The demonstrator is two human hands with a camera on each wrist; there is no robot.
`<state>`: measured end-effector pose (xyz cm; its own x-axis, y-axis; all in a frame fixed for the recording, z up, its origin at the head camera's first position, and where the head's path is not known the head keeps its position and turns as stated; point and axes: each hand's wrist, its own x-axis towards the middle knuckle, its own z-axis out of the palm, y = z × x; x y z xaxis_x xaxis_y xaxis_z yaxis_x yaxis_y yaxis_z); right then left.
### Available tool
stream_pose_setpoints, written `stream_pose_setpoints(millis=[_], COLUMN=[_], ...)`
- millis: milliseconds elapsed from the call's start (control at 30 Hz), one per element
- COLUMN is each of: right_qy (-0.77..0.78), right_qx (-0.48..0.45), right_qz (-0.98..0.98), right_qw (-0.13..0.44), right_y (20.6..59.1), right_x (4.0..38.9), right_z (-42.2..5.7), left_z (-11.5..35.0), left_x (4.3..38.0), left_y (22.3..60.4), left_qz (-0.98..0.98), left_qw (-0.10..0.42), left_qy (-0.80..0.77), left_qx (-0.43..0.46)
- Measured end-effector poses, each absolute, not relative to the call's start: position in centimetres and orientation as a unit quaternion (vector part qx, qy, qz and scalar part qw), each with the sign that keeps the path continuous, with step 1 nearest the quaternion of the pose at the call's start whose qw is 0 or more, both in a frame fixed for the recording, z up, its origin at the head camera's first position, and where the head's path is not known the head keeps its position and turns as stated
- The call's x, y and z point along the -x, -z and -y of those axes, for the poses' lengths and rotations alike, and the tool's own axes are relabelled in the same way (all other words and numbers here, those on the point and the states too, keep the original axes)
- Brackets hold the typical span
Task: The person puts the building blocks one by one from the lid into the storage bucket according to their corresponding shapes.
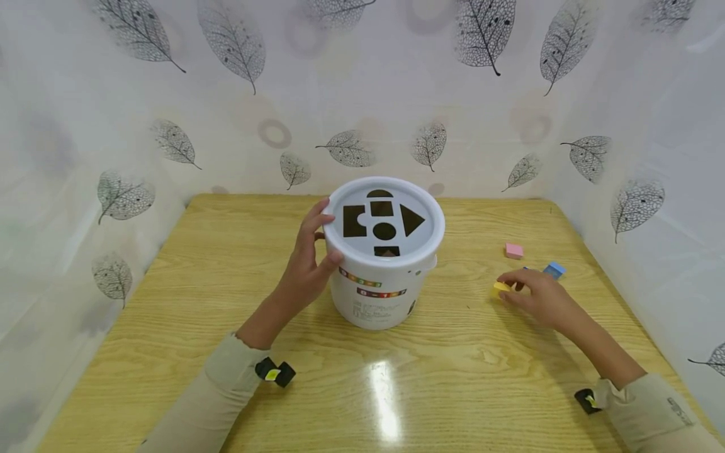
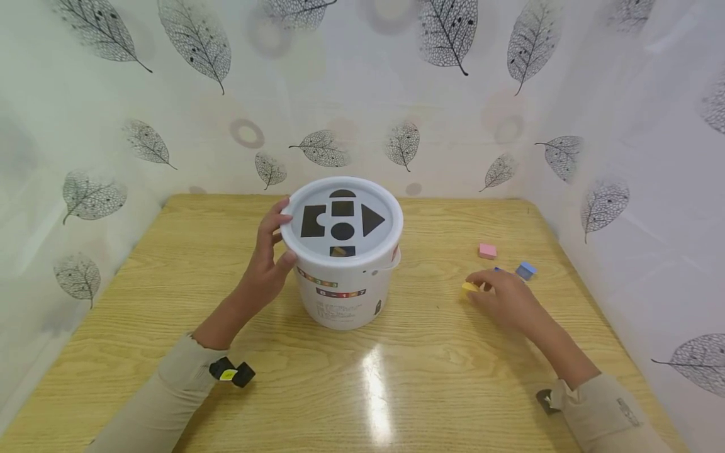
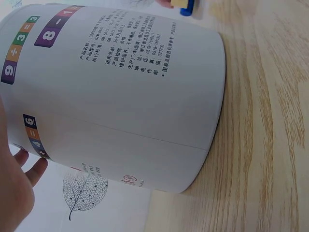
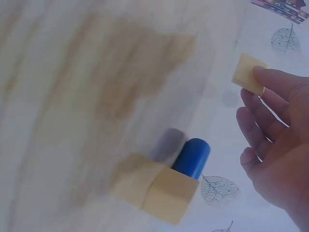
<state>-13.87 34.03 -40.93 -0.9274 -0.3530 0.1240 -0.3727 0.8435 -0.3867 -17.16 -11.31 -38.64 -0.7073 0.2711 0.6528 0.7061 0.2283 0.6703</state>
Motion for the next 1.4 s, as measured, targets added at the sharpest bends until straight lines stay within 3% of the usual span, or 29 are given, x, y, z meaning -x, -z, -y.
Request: stream_pose_setpoints(millis=[667,900,1167,1400], right_qy=[-0.222,-0.241,-0.238,-0.241], right_qx=[-0.216,-0.194,-0.242,-0.265], right_qz=[0.947,0.947,0.932,0.925], right_qw=[0.089,0.084,0.131,0.126], right_y=[34.3,30.5,26.9,25.1], right_x=[16.0,17.2,18.9,20.6], right_z=[-29.8,-27.9,-25.1,-22.3], left_z=[11.2,11.2,11.3,11.3], left_x=[17.1,17.1,17.2,17.2], left_y=[38.5,38.4,38.6,38.7], left_qz=[0.759,0.756,0.751,0.750], left_qw=[0.201,0.200,0.202,0.206], left_qy=[0.529,0.533,0.536,0.536], left_qx=[0.322,0.323,0.328,0.328])
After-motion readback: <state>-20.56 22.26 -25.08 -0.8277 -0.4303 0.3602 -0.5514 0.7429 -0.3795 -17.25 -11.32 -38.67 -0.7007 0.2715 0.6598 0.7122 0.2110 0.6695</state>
